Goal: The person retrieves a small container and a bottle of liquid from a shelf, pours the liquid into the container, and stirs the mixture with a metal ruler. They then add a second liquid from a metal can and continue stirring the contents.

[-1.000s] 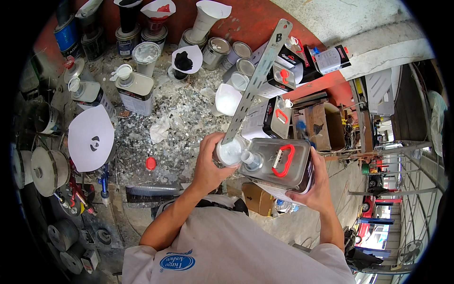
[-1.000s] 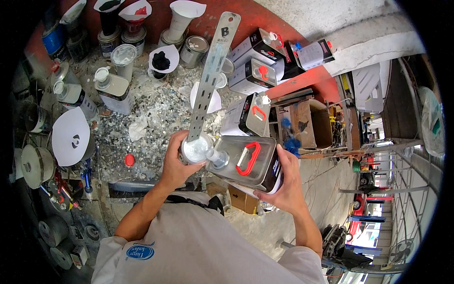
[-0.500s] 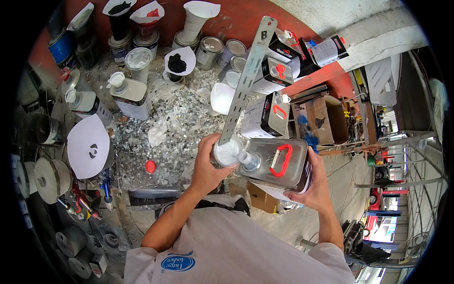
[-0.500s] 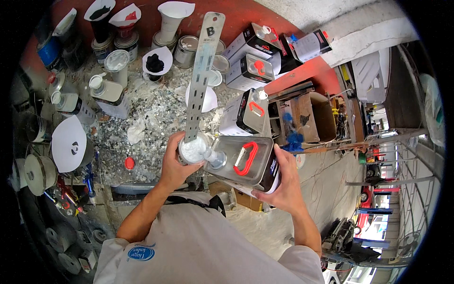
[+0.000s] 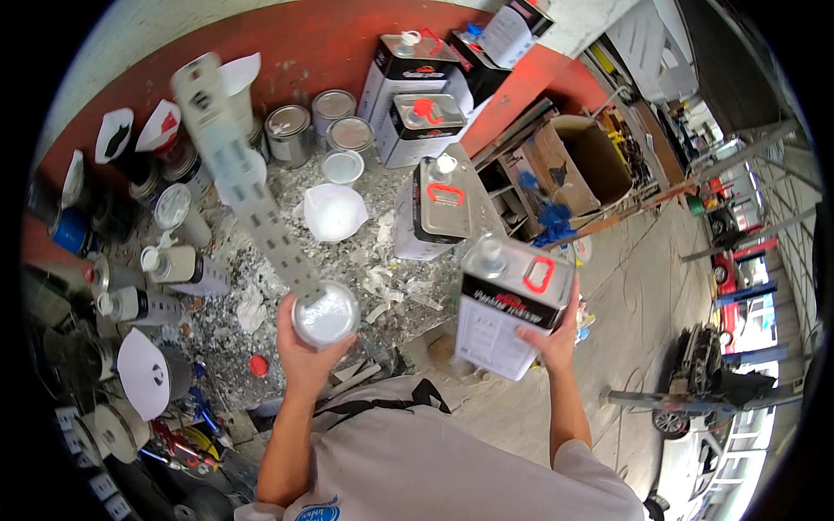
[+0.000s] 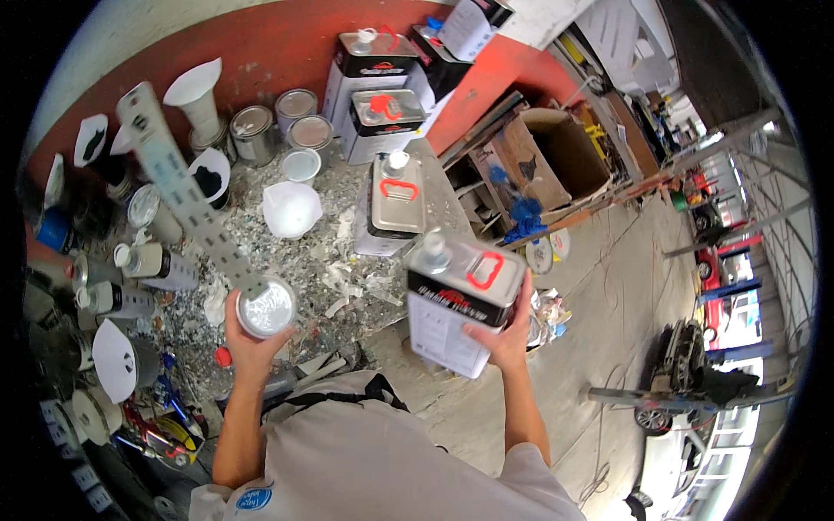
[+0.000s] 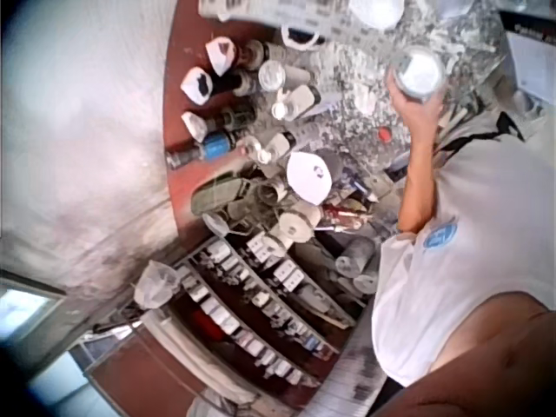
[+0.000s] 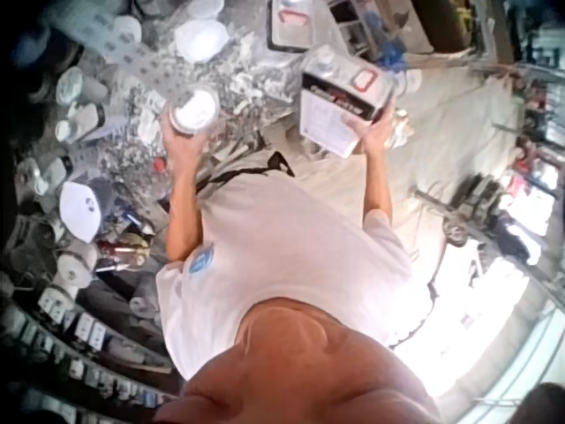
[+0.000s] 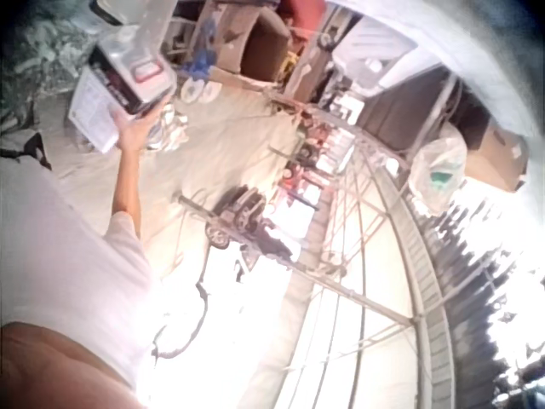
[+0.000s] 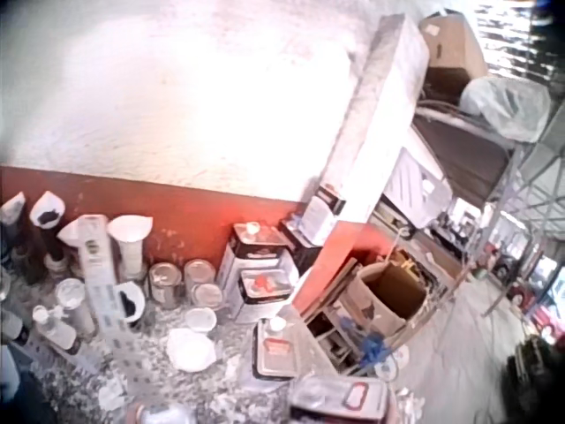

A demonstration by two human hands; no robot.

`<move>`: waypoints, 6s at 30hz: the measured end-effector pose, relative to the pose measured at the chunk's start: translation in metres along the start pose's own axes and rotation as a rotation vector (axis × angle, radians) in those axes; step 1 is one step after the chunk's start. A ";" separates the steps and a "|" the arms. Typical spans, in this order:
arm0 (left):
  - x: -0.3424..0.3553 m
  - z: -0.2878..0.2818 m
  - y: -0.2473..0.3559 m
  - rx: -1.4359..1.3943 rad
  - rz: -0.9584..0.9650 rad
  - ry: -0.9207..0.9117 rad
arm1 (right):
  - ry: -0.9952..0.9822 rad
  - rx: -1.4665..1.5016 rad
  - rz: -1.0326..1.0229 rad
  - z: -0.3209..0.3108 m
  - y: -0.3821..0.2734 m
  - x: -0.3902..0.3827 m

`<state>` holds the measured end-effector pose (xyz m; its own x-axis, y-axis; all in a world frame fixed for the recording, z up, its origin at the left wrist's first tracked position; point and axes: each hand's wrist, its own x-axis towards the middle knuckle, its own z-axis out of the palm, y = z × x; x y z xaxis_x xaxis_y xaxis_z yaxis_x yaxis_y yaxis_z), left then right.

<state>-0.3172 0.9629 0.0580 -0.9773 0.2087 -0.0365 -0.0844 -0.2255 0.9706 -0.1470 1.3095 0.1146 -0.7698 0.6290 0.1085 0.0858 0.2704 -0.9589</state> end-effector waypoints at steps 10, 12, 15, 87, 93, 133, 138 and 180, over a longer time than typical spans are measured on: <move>-0.008 -0.001 0.007 0.031 -0.041 0.069 | 0.560 -0.174 -0.229 -0.018 0.088 0.119; -0.010 0.002 0.010 0.007 -0.051 0.098 | 0.601 -0.171 -0.300 -0.010 0.105 0.144; -0.014 0.004 0.015 0.013 -0.060 0.117 | 0.595 -0.098 -0.292 0.010 0.117 0.166; 0.005 -0.030 0.026 -0.150 0.092 -0.074 | -0.729 -0.306 -0.850 0.232 -0.189 0.047; 0.011 -0.032 0.020 -0.094 0.108 -0.031 | -0.749 -0.284 -0.741 0.234 -0.178 0.031; 0.013 -0.037 0.023 -0.159 0.092 0.002 | -0.787 -0.273 -0.764 0.250 -0.186 0.024; 0.010 -0.036 0.018 -0.126 0.097 -0.004 | -0.683 -0.172 -0.794 0.251 -0.200 0.028; 0.010 -0.036 0.020 -0.088 0.158 0.010 | -0.591 -0.201 -0.911 0.244 -0.201 0.043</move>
<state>-0.3359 0.9268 0.0683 -0.9816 0.1547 0.1117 0.0538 -0.3373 0.9399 -0.3517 1.1041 0.2480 -0.7737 -0.2991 0.5586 -0.6070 0.6028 -0.5179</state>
